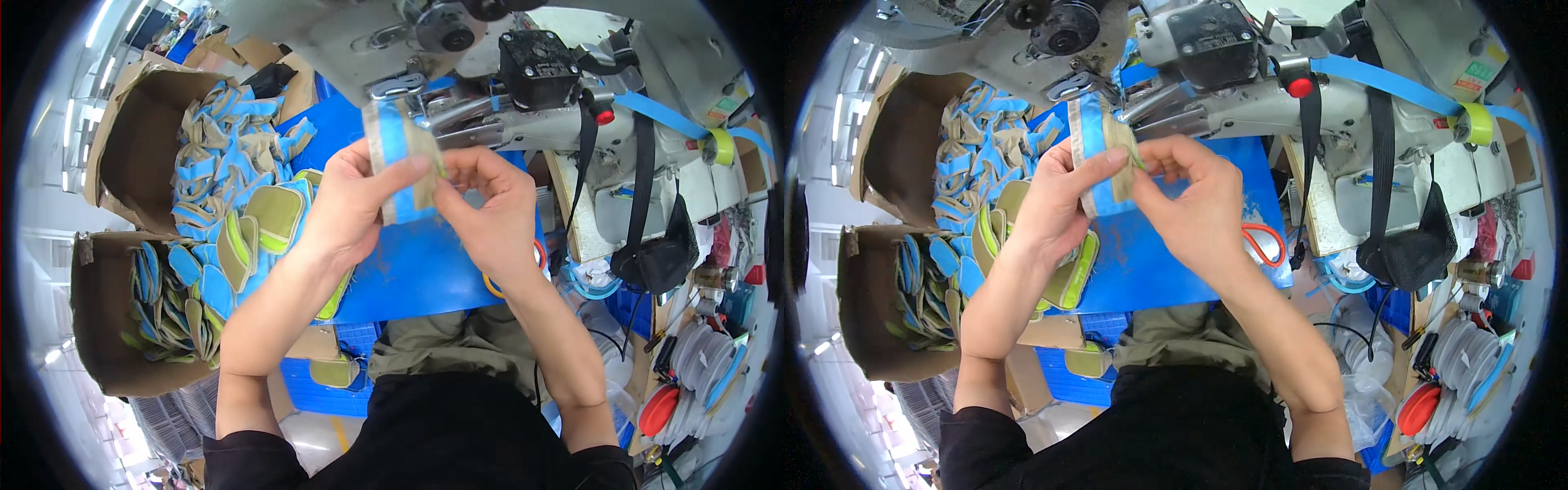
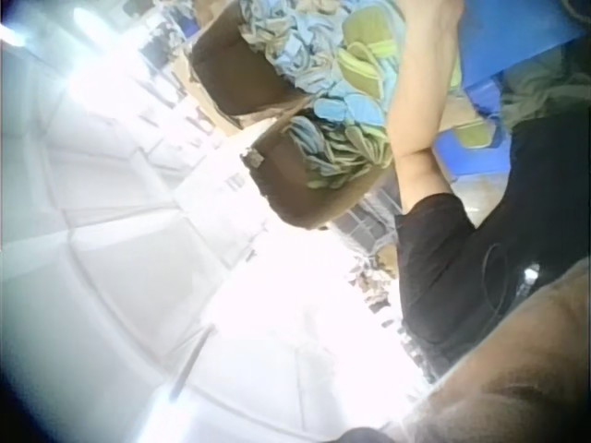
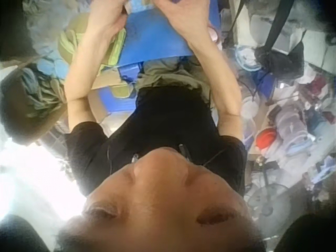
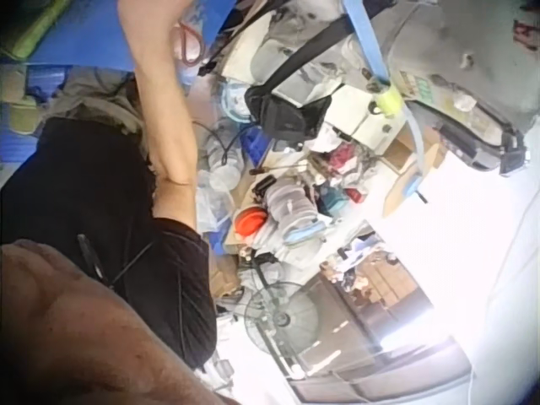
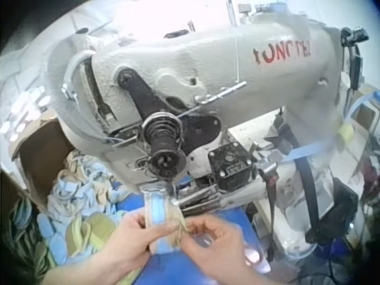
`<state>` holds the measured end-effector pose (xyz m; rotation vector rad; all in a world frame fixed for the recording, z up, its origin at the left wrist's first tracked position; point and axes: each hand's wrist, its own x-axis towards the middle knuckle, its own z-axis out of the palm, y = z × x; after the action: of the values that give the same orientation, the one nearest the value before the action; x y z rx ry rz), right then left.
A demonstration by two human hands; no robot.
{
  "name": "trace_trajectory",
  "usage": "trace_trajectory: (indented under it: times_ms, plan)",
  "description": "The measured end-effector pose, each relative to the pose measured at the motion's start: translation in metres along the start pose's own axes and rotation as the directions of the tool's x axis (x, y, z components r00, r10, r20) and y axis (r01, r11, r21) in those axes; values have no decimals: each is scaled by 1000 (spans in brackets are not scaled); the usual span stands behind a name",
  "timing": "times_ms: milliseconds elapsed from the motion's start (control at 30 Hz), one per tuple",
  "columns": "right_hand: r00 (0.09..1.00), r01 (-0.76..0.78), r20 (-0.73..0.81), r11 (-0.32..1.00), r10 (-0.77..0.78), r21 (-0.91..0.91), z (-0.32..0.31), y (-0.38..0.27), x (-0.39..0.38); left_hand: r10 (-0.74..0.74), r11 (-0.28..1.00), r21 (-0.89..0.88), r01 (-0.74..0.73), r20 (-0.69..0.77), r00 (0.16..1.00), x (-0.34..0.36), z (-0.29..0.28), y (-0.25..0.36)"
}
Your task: The person sews blue and beige fabric pieces using a sewing machine, then trims excess thread with scissors. They repeatedly pick up fabric pieces from a box, align them, sew them, and place the finished items into a pile.
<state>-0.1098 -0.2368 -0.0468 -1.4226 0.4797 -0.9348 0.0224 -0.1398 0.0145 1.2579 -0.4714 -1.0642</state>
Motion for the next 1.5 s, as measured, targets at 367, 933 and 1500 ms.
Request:
trace_trajectory:
  times_ms: [367,933,1500]
  plan:
    - [995,-19,-94,999,23,41,9,-11,5,-63,998,22,62,7,998,15,2,14]
    - [930,329,-65,897,-362,-296,9,7,-4,-42,992,121,32,89,995,9,-16,18]
    - [936,311,-101,925,-338,-219,14,24,-1,144,985,90,-147,32,989,15,-8,-8]
